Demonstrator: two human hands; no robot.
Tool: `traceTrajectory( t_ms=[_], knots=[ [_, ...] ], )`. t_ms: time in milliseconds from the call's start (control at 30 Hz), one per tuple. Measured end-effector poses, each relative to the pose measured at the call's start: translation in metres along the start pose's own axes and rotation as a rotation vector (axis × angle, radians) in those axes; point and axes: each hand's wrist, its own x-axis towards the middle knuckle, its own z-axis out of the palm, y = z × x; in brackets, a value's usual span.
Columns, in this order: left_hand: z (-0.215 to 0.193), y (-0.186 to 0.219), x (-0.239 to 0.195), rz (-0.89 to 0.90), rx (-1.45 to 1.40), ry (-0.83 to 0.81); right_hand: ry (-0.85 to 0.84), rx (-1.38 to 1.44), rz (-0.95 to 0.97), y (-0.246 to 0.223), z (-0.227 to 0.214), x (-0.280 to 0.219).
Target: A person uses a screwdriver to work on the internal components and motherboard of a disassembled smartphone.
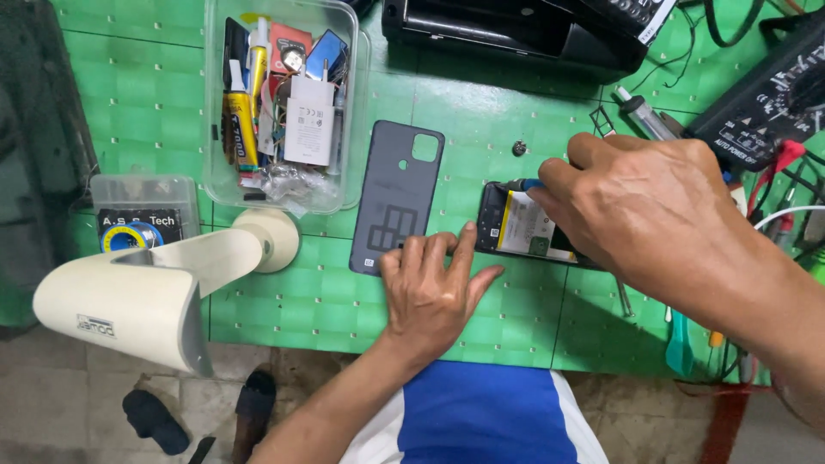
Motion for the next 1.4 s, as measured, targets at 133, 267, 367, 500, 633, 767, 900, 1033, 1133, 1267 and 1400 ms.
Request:
traceTrajectory(
  t_ms=[133,267,367,500,633,767,900,1033,1133,1267,1400],
  knots=[
    [0.001,-0.001,-0.001,0.006,-0.006,0.036,0.013,-0.021,-0.015,0.001,-0.004,0.001],
    [0.000,-0.001,0.000,0.011,-0.027,0.058,-0.007,0.005,-0.008,0.000,-0.002,0.002],
    [-0.001,-0.001,0.002,0.008,-0.029,0.061,-0.005,0.023,-0.008,-0.001,-0.001,0.003],
    [-0.004,0.000,0.003,0.029,-0.033,0.087,-0.197,0.020,-0.030,-0.005,-0.014,0.013],
    [-0.018,0.009,0.010,0.145,-0.017,0.123,-0.017,-0.095,-0.138,-0.012,-0.018,0.019],
    [-0.015,0.011,0.004,0.161,-0.050,0.054,-0.007,-0.143,-0.252,-0.017,-0.035,0.030],
    [-0.013,0.011,0.004,0.163,-0.092,0.068,-0.051,-0.138,-0.256,-0.017,-0.036,0.034],
    [-0.012,0.010,0.005,0.162,-0.091,0.093,-0.046,-0.132,-0.254,-0.015,-0.030,0.033],
    [-0.012,0.011,0.006,0.166,-0.076,0.092,-0.053,-0.165,-0.252,-0.018,-0.025,0.033],
    [-0.012,0.011,0.007,0.157,-0.062,0.111,-0.056,-0.221,-0.177,-0.021,-0.017,0.034],
    [-0.012,0.013,0.008,0.154,-0.059,0.142,0.024,-0.229,-0.209,-0.021,-0.008,0.037]
  ],
)
